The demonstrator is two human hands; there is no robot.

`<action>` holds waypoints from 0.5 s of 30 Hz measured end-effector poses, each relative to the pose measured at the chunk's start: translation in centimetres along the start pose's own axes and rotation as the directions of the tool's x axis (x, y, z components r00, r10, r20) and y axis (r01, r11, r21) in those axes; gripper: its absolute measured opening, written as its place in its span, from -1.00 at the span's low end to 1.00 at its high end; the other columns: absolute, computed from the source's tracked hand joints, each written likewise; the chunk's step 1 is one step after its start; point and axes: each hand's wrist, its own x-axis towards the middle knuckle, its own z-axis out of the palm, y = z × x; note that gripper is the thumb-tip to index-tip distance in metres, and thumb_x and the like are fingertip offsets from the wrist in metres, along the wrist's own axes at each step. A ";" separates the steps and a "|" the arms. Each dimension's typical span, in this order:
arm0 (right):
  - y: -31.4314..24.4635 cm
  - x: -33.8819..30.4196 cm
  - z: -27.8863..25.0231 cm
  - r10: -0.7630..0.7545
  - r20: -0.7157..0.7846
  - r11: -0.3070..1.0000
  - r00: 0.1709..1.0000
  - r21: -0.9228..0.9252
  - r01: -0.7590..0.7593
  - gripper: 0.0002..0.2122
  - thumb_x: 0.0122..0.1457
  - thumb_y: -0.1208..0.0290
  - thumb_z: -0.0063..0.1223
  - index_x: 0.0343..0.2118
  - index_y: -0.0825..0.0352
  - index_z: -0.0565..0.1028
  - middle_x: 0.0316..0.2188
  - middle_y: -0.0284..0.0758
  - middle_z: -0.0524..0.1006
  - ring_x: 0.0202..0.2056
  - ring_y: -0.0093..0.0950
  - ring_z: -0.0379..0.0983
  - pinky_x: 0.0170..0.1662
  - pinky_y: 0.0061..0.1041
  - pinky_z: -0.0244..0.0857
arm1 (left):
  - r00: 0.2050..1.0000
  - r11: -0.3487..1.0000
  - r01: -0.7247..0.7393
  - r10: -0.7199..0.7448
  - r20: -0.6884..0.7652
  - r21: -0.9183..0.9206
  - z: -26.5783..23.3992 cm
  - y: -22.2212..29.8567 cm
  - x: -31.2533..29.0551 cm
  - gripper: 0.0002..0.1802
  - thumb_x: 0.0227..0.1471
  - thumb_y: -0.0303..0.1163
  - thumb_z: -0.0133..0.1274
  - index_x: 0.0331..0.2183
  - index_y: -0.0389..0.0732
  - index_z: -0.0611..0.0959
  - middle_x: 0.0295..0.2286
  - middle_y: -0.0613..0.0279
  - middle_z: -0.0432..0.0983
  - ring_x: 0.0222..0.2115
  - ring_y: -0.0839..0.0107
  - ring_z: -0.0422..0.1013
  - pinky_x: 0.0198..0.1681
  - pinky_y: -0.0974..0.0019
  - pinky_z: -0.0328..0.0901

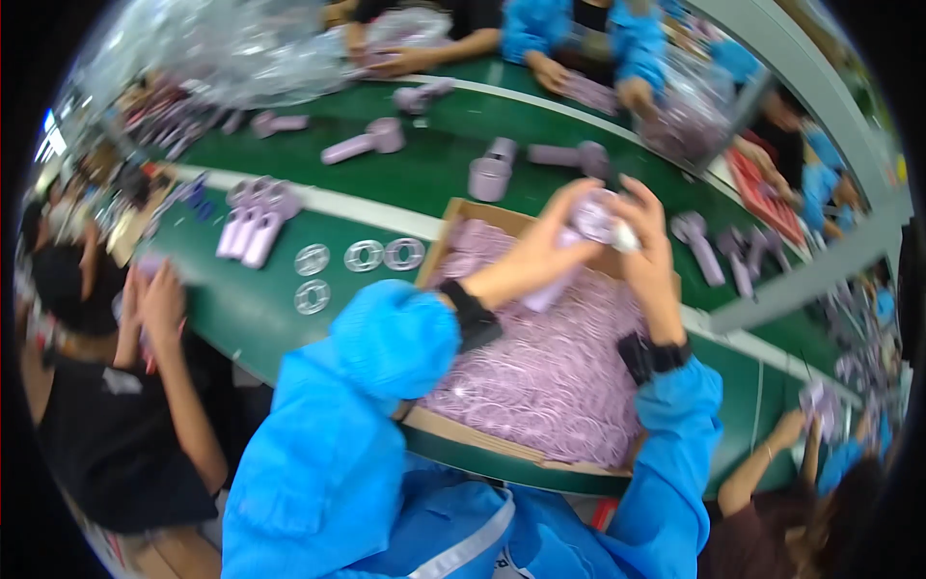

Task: Assembling portable fans by attaching the fan head and blades to the housing unit on an assembly line.

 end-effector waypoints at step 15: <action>-3.1 -0.9 2.1 0.564 0.108 0.543 0.819 0.698 -0.467 -0.55 0.20 0.46 -0.05 0.15 0.28 0.19 -0.02 -0.28 0.34 -0.07 -0.46 0.37 -0.11 -0.52 0.38 | 0.965 0.915 0.260 -0.254 0.061 -0.309 0.9 2.2 -0.2 -0.44 0.23 -0.28 -0.21 0.21 -0.13 0.08 0.04 0.19 0.26 -0.01 0.40 0.26 0.01 0.35 0.21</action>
